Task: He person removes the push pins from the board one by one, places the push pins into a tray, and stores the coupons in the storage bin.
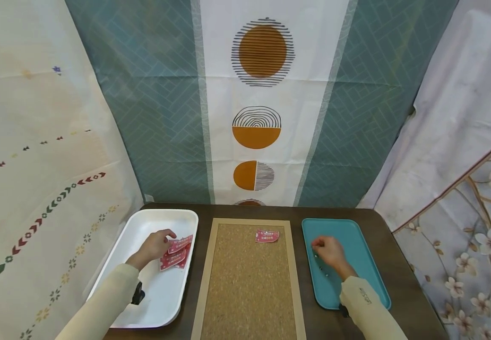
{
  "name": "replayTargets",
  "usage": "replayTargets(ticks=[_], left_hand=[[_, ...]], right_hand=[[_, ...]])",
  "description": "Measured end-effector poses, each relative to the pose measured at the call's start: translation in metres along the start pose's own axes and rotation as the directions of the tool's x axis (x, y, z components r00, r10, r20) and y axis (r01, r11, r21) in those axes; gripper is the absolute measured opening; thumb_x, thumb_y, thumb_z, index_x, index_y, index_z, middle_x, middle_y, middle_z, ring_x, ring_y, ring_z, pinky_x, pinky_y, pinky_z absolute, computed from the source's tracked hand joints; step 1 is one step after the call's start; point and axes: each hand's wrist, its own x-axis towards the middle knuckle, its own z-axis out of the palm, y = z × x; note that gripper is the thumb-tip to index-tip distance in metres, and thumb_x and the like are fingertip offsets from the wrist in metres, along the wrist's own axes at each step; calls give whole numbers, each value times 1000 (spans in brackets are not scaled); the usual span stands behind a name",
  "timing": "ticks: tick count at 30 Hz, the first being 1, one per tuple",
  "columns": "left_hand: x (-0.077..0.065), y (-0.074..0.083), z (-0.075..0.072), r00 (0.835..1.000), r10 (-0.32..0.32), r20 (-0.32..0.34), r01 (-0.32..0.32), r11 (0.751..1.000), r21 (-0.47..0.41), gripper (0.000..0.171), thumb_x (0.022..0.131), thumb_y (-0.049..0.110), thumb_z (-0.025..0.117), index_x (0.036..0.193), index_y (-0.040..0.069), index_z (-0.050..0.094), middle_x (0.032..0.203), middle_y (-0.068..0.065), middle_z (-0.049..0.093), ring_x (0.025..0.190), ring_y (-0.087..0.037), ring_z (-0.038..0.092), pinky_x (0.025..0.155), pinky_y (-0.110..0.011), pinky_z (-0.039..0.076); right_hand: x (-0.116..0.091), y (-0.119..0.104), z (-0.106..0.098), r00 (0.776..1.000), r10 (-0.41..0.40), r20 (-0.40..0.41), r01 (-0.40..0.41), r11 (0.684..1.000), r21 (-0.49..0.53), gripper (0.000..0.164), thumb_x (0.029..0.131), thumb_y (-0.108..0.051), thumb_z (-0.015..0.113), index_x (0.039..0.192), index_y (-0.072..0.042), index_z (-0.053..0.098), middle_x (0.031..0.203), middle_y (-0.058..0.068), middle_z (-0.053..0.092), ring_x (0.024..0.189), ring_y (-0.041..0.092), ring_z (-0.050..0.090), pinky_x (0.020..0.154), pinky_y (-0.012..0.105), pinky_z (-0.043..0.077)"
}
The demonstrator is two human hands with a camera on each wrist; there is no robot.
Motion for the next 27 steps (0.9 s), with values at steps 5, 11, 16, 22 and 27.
replayTargets(ticks=[5,11,16,22,27], left_hand=[[-1,-1,0,1000,17,16,-17,999,38,30,100,11,69,129,6,67,103,-11,72,79,-20,66,70,-31,59],[-2,-2,0,1000,1,25,-3,999,53,33,98,13,72,130,6,66,103,-11,71,77,-19,66,68,-32,58],[0,4,0,998,33,-59,-30,998,56,38,97,13,74,133,5,65,114,-17,69,80,-21,67,70,-35,59],[0,23,3,963,169,-211,-150,983,104,33,97,14,74,129,7,68,109,-14,70,84,-22,66,73,-40,58],[1,51,3,903,289,-318,-277,957,84,29,97,12,72,126,7,70,104,-11,69,81,-23,65,69,-38,55]], right_hand=[[-5,4,0,1000,5,-10,-5,1000,-7,6,89,-2,74,92,-1,79,88,12,78,82,26,70,72,40,54],[-7,6,-2,999,44,3,-44,999,-5,8,89,-3,72,92,-2,80,89,11,78,81,23,68,71,38,53],[-4,8,-5,998,59,12,-59,998,-14,8,90,-7,74,93,-4,81,89,10,78,81,22,67,70,38,52],[-1,6,-5,995,103,0,-103,993,-54,9,92,-13,75,94,-6,81,90,7,78,79,19,66,69,38,51],[7,-8,-2,995,94,-18,-95,994,-45,12,94,-15,73,96,-6,80,93,8,78,79,19,66,71,40,52]])
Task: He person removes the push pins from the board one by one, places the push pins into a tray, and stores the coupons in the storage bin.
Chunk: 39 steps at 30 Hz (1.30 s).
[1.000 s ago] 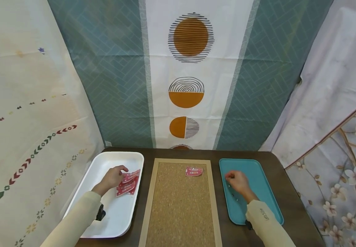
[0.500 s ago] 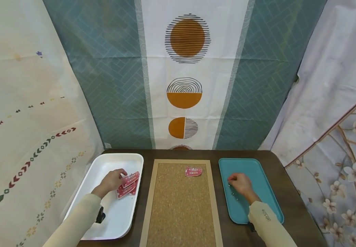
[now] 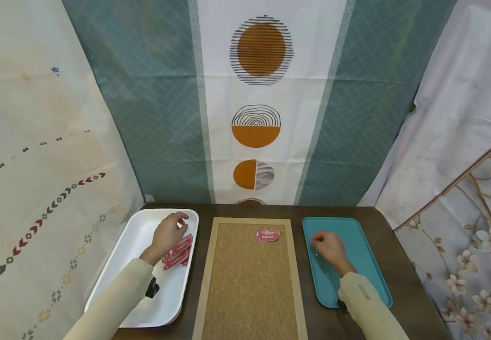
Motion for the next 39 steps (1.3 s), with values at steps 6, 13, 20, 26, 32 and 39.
replayTargets(ticks=[6,13,20,26,32,39], left_hand=[[10,26,7,998,63,-10,-63,997,-34,27,99,13,70,126,9,69,105,-8,70,83,-21,64,70,-36,54],[14,38,17,996,91,-11,-91,994,-55,25,99,12,72,123,8,70,102,-7,69,79,-18,60,67,-33,49],[20,50,24,991,133,-5,-133,988,-75,24,99,7,68,123,6,70,98,-7,69,77,-19,60,66,-35,49],[20,65,35,992,121,34,-115,984,-134,25,98,6,68,123,4,71,96,-7,68,76,-19,59,65,-34,47],[21,78,48,985,109,132,-88,984,-157,28,99,6,70,127,6,69,97,-7,68,75,-18,59,61,-30,48],[25,91,64,980,80,184,-38,974,-225,30,100,8,70,130,7,67,101,-7,68,79,-19,61,66,-32,53]], right_hand=[[8,-20,4,1000,-5,-1,5,1000,5,13,95,-15,73,99,-5,80,93,9,78,75,18,63,68,39,50],[17,-36,7,1000,-14,23,14,1000,13,14,98,-18,74,103,-7,81,97,9,78,74,16,62,68,38,50],[27,-46,9,999,-53,-2,53,998,17,11,96,-16,76,99,-6,81,93,8,77,72,16,58,66,36,47],[29,-53,17,998,-68,3,68,998,-13,10,96,-17,76,99,-9,81,91,5,77,71,15,56,67,36,44],[31,-63,24,995,-100,-31,100,995,-4,11,97,-16,77,102,-8,81,96,7,79,80,22,67,72,41,51],[35,-76,31,994,-98,-37,98,995,7,10,96,-15,77,101,-7,81,97,9,79,86,26,71,77,46,56]])
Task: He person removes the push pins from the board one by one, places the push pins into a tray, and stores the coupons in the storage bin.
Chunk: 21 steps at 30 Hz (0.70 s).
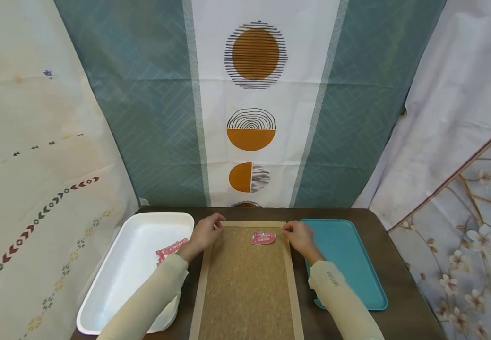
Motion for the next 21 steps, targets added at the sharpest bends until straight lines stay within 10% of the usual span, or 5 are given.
replayTargets(ticks=[21], left_hand=[[-5,5,62,990,75,116,-71,997,-40,46,104,12,63,147,4,51,98,-3,64,80,-15,58,67,-30,49]], right_hand=[[10,-21,38,999,-43,6,43,998,-42,9,93,-19,82,95,-11,83,95,2,74,98,30,62,90,61,39]])
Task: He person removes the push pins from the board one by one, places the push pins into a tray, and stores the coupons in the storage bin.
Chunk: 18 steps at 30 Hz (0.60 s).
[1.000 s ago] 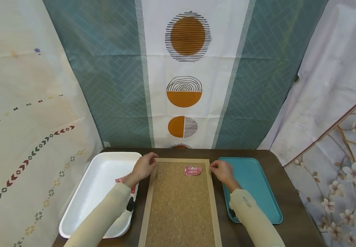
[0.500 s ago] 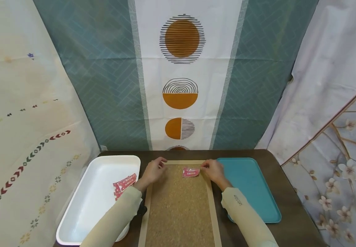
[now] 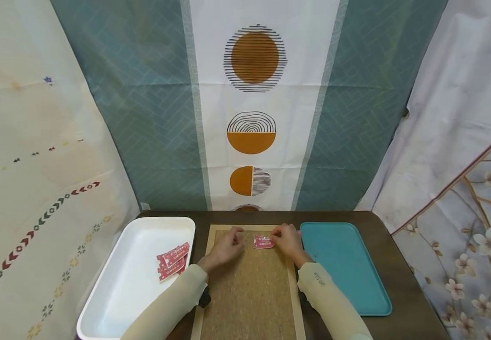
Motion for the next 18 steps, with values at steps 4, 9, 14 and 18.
replayTargets(ticks=[4,9,14,18], left_hand=[[3,2,3,999,-24,42,23,1000,11,47,105,15,63,149,6,51,98,-1,64,79,-14,58,67,-29,49],[6,2,8,996,-36,78,35,999,19,45,106,15,62,149,6,53,99,-2,64,81,-15,57,68,-31,48],[9,3,15,995,-38,88,39,999,-11,43,106,14,62,148,9,54,107,-5,67,84,-14,57,72,-31,49],[12,3,19,994,-61,89,64,998,-28,42,106,16,63,147,12,55,102,-1,66,82,-13,58,70,-30,49]], right_hand=[[4,-2,6,1000,-1,13,1,1000,-3,9,92,-21,84,94,-13,83,95,2,75,98,29,63,87,55,39],[10,-2,12,997,58,53,-59,998,5,7,92,-22,84,95,-17,83,96,1,74,99,26,59,87,49,34],[13,-2,17,992,101,81,-103,994,22,6,94,-21,82,96,-15,83,99,0,75,100,25,62,91,51,35],[13,-4,20,990,118,81,-121,992,26,4,95,-20,80,97,-16,82,100,0,75,103,26,62,94,53,35]])
